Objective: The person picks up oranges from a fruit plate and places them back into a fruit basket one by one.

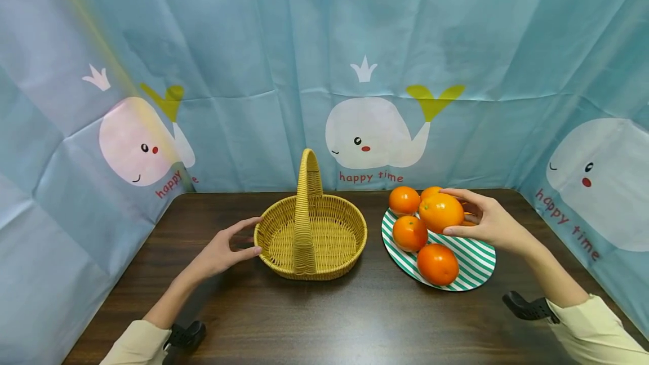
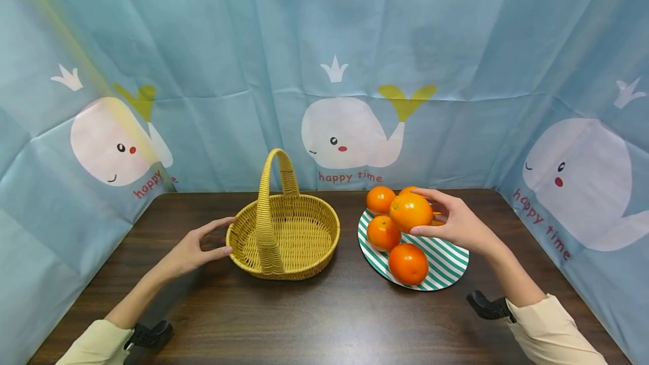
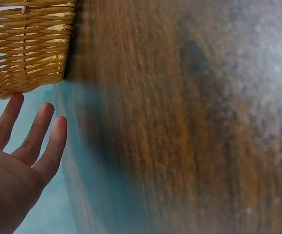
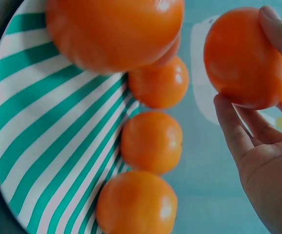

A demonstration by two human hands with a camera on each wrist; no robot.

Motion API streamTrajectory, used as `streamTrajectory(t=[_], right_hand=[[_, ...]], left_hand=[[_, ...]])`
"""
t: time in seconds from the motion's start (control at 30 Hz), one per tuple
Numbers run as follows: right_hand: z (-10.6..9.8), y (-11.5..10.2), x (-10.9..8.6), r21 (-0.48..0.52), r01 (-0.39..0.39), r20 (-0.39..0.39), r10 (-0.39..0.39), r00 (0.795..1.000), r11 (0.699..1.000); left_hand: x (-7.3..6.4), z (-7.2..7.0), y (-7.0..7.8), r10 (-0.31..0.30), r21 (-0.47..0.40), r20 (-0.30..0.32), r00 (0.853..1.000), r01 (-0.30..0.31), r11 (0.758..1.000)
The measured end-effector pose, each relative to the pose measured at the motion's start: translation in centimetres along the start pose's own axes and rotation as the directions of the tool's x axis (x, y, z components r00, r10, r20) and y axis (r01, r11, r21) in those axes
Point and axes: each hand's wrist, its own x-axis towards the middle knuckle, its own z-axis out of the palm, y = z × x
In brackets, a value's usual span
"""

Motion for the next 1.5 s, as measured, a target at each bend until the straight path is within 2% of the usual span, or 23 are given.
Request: streamTrajectory(t=[0.4, 0.73, 1.0, 1.27, 1.5], right_hand=[[2.0, -1.3, 3.0, 0.066, 0.0, 0.061, -0.004, 0.998, 0.998], [4.3, -2.2, 5.1, 0.136, -0.012, 0.082, 0.001, 0.997, 0.991], [6.2, -2.8, 6.3, 0.148, -0.029, 0.101, 0.014, 0.995, 0.989], [7.1, -3.4, 7.3, 0.152, -0.043, 0.1, 0.028, 0.995, 0.987], [8.2, -3.6, 8.1, 0.198, -0.018, 0.122, -0.006, 0.993, 0.98]], left_hand=[[0.0, 0.1, -0.1, -0.015, 0.014, 0.005, 1.0, 0.015, 1.0], [0.1, 0.0, 0.1, 0.007, 0.015, 0.002, 1.0, -0.007, 1.0], [-0.1, -0.1, 0.4, -0.002, 0.031, -0.001, 1.0, 0.002, 1.0], [0.0, -0.1, 0.3, -0.008, 0.036, 0.006, 1.0, 0.008, 0.999], [0.0, -0.1, 0.4, -0.004, 0.025, 0.009, 1.0, 0.004, 1.0]])
